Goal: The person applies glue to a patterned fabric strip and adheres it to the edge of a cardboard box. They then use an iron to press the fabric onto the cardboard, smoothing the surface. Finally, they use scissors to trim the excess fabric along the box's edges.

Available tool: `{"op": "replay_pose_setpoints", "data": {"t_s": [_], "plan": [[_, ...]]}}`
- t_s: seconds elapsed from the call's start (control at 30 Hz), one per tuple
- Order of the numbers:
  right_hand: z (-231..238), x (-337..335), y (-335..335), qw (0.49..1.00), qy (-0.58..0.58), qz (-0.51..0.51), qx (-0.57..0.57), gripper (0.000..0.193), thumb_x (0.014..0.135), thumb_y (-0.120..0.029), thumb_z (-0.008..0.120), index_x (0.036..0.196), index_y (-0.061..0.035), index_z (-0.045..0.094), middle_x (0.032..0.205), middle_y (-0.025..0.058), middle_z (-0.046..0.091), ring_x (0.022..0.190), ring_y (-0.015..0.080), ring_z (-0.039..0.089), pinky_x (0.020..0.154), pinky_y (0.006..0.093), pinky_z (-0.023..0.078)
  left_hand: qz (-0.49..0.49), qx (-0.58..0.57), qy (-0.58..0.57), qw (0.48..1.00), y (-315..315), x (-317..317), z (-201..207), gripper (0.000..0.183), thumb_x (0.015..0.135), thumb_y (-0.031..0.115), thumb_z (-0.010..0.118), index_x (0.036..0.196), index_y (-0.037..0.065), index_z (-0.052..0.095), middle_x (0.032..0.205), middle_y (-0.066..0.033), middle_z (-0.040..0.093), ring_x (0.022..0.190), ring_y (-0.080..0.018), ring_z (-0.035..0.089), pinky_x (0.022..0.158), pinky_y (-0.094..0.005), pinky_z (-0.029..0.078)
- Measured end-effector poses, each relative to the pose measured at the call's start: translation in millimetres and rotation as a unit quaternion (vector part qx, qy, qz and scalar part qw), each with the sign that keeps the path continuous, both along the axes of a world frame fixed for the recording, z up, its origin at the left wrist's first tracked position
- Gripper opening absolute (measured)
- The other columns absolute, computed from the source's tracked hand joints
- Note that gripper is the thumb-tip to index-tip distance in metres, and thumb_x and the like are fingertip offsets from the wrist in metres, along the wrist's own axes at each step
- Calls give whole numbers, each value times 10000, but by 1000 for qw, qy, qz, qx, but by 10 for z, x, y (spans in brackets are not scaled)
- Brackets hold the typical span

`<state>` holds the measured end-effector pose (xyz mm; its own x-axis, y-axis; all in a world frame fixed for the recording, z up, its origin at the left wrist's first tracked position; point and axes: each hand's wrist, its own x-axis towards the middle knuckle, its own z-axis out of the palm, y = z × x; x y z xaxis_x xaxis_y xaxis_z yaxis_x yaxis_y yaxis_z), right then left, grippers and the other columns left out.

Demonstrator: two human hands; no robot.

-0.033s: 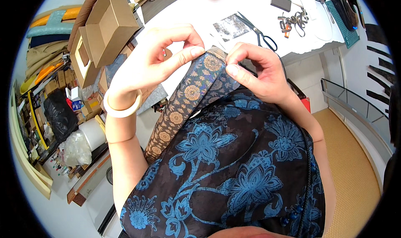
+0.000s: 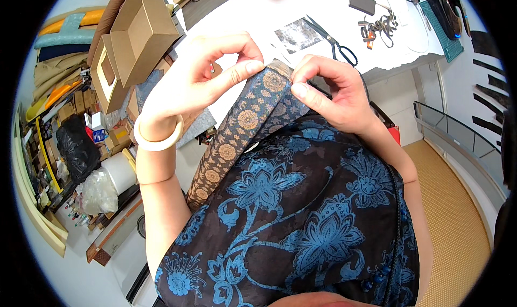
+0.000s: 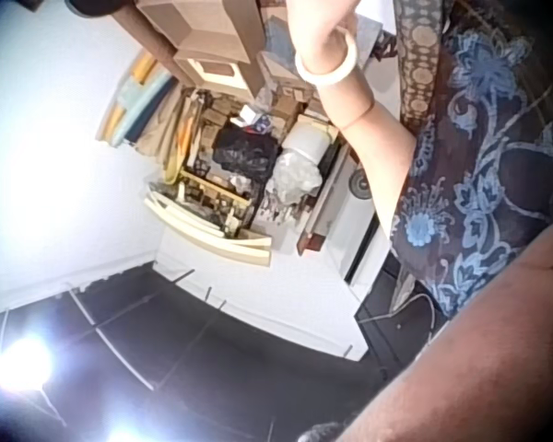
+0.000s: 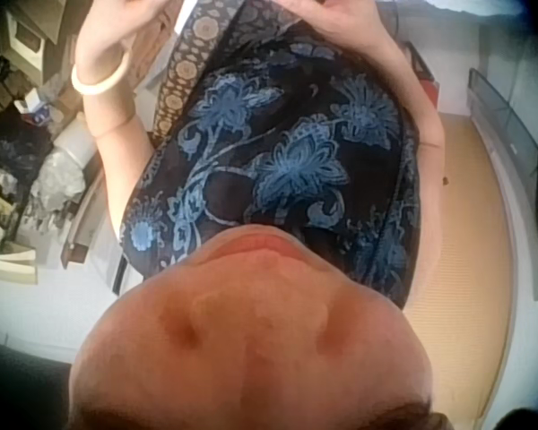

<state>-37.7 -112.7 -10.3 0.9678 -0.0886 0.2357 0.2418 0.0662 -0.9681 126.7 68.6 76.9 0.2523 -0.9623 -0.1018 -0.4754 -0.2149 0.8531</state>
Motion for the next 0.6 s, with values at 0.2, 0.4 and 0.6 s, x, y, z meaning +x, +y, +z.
{"op": "replay_pose_setpoints", "data": {"t_s": [0.2, 0.4, 0.6], "plan": [[-10, 1, -18, 1000, -5, 4, 5, 109, 905, -89, 706, 850, -10, 655, 784, 29, 660, 751, 106, 615, 722, 263, 490, 17, -1, 128, 992, 7, -18, -77, 191, 1002, 158, 613, 911, -5, 576, 853, -20, 538, 818, -116, 486, 739, -277, 403], [-19, 7, -10, 1000, 0, 1, 16, 96, 904, -81, 701, 855, -14, 654, 789, 28, 662, 753, 108, 618, 721, 263, 490, 33, -6, 178, 983, -5, -34, -143, 169, 1002, 146, 621, 907, 13, 575, 858, 8, 508, 807, -79, 449, 712, -242, 374], [-52, 9, -18, 1000, -7, 8, 15, 91, 908, -73, 691, 865, -17, 634, 802, 24, 644, 764, 110, 605, 735, 267, 483, 50, -36, 212, 975, 3, -67, -274, 172, 992, 150, 637, 897, 23, 571, 871, 6, 520, 807, -83, 459, 713, -241, 375]]}}
